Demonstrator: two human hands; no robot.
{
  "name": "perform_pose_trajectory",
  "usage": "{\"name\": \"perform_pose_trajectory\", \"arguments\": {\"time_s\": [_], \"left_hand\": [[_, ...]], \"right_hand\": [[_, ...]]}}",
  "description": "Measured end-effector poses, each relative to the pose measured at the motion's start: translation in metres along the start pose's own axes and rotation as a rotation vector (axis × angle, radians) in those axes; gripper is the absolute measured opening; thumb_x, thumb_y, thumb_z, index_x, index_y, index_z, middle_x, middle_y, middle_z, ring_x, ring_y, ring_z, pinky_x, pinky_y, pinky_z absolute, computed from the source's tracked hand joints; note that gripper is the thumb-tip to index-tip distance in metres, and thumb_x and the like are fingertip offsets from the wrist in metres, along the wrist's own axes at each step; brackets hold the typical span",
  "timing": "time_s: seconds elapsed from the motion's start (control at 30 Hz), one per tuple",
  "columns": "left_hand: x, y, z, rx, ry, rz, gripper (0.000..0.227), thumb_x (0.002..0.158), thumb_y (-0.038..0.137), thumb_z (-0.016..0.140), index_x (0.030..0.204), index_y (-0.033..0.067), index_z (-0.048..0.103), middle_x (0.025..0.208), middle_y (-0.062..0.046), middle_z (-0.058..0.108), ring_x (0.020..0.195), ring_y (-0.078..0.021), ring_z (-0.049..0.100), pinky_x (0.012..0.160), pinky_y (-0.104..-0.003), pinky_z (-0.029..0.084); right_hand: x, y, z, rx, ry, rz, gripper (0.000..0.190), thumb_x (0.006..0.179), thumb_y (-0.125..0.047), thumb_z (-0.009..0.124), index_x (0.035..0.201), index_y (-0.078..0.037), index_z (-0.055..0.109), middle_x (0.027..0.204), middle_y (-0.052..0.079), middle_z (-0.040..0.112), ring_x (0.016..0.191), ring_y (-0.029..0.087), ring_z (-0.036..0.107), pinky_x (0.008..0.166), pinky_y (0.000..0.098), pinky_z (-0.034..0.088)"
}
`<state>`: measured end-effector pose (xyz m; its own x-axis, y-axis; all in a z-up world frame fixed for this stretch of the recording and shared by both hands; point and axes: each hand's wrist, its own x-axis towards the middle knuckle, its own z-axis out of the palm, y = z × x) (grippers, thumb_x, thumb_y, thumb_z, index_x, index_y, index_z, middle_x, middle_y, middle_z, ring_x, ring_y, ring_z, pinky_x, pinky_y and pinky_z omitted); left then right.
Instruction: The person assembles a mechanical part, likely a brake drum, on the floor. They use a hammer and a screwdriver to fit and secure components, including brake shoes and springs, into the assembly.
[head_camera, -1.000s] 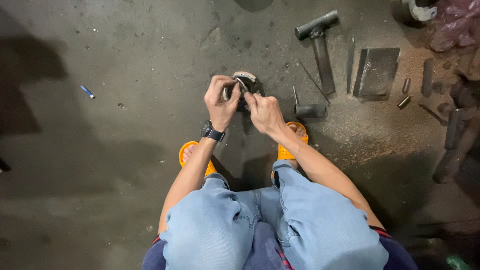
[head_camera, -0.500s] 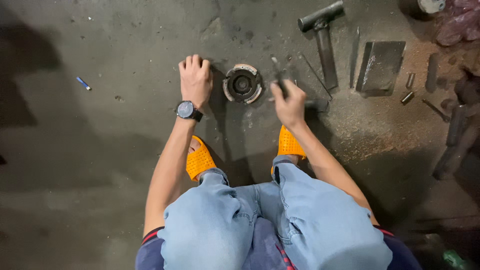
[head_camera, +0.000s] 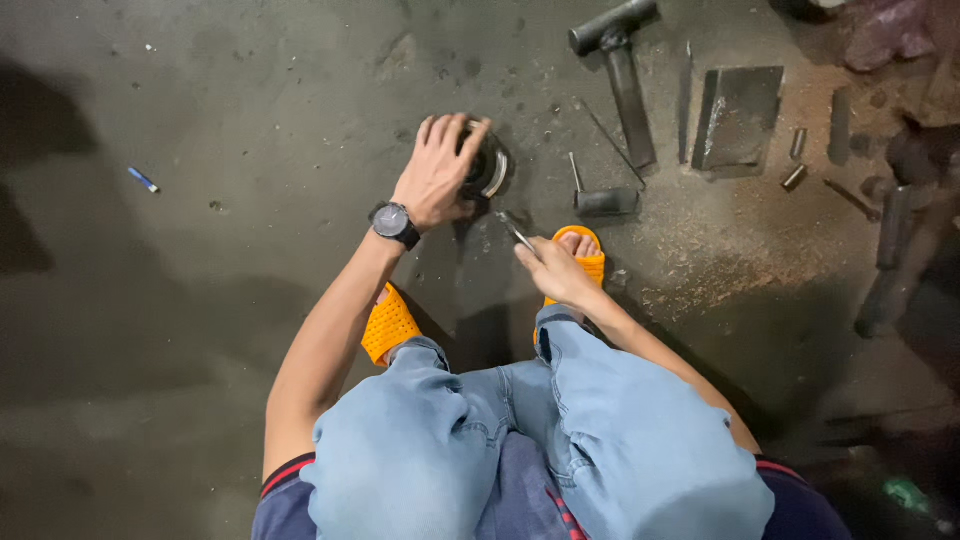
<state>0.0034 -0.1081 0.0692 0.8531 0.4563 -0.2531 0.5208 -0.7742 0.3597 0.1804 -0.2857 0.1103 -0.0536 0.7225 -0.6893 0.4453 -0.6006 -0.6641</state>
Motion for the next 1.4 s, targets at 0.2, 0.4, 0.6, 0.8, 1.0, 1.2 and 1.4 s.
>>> {"name": "perform_pose_trajectory", "arguments": {"time_s": [0.2, 0.4, 0.6, 0.8, 1.0, 1.2, 1.4], "left_hand": [[0.001, 0.005, 0.019, -0.401, 0.209, -0.116, 0.127, 0.046, 0.031, 0.087, 0.151, 0.0013, 0.020, 0.127, -0.024, 0.043, 0.118, -0.0443, 0.044, 0.108, -0.054, 0.034], [-0.008, 0.011, 0.007, -0.435, 0.244, -0.103, 0.127, 0.048, 0.029, 0.086, 0.151, 0.0015, 0.018, 0.129, -0.025, 0.044, 0.117, -0.0470, 0.043, 0.105, -0.054, 0.037], [-0.008, 0.013, 0.009, -0.374, 0.223, -0.092, 0.126, 0.047, 0.033, 0.088, 0.150, 0.0001, 0.023, 0.133, -0.027, 0.041, 0.121, -0.0470, 0.041, 0.106, -0.052, 0.035], [-0.031, -0.029, 0.026, -0.422, 0.506, -0.072, 0.090, 0.075, 0.051, 0.081, 0.140, 0.0033, 0.041, 0.133, -0.024, 0.046, 0.127, -0.0407, 0.044, 0.108, -0.051, 0.033], [-0.060, -0.092, 0.062, -0.126, 0.566, -0.394, 0.021, 0.087, 0.015, 0.067, 0.104, 0.0177, 0.056, 0.091, 0.002, 0.042, 0.086, -0.0196, 0.046, 0.072, -0.036, 0.039], [-0.036, -0.101, 0.023, 0.073, 0.282, -0.102, 0.037, 0.078, -0.003, 0.054, 0.111, 0.0108, 0.063, 0.095, -0.013, 0.050, 0.085, -0.0310, 0.047, 0.068, -0.040, 0.037], [-0.026, -0.094, 0.013, 0.240, 0.063, -0.085, 0.023, 0.077, -0.005, 0.051, 0.096, 0.0067, 0.055, 0.095, -0.014, 0.052, 0.085, -0.0306, 0.049, 0.068, -0.038, 0.041]], "right_hand": [[0.011, -0.001, 0.004, -0.088, 0.058, -0.091, 0.035, 0.103, -0.026, 0.047, 0.087, 0.003, 0.059, 0.087, 0.028, 0.060, 0.092, 0.049, 0.060, 0.080, 0.0514, 0.045], [0.022, 0.006, 0.014, -0.191, 0.100, -0.089, 0.036, 0.102, -0.034, 0.045, 0.093, -0.001, 0.058, 0.085, 0.026, 0.058, 0.092, 0.052, 0.058, 0.079, 0.0575, 0.045], [0.036, 0.021, 0.027, -0.181, 0.174, -0.003, 0.039, 0.100, -0.038, 0.051, 0.081, -0.005, 0.057, 0.073, 0.020, 0.062, 0.084, 0.047, 0.063, 0.071, 0.0508, 0.047], [0.052, 0.034, 0.036, -0.085, 0.274, 0.056, 0.036, 0.098, -0.037, 0.058, 0.082, -0.005, 0.061, 0.073, 0.017, 0.067, 0.081, 0.041, 0.067, 0.063, 0.0462, 0.050], [0.055, 0.038, 0.042, -0.059, 0.316, 0.004, 0.034, 0.100, -0.030, 0.056, 0.082, -0.001, 0.060, 0.075, 0.024, 0.066, 0.080, 0.047, 0.064, 0.065, 0.0528, 0.048], [0.059, 0.044, 0.045, -0.105, 0.296, 0.006, 0.037, 0.100, -0.037, 0.049, 0.080, -0.006, 0.048, 0.070, 0.018, 0.060, 0.070, 0.047, 0.054, 0.064, 0.0495, 0.036], [0.060, 0.045, 0.045, -0.136, 0.305, 0.029, 0.041, 0.100, -0.040, 0.049, 0.077, -0.006, 0.044, 0.071, 0.023, 0.059, 0.080, 0.054, 0.052, 0.066, 0.0526, 0.034]]}}
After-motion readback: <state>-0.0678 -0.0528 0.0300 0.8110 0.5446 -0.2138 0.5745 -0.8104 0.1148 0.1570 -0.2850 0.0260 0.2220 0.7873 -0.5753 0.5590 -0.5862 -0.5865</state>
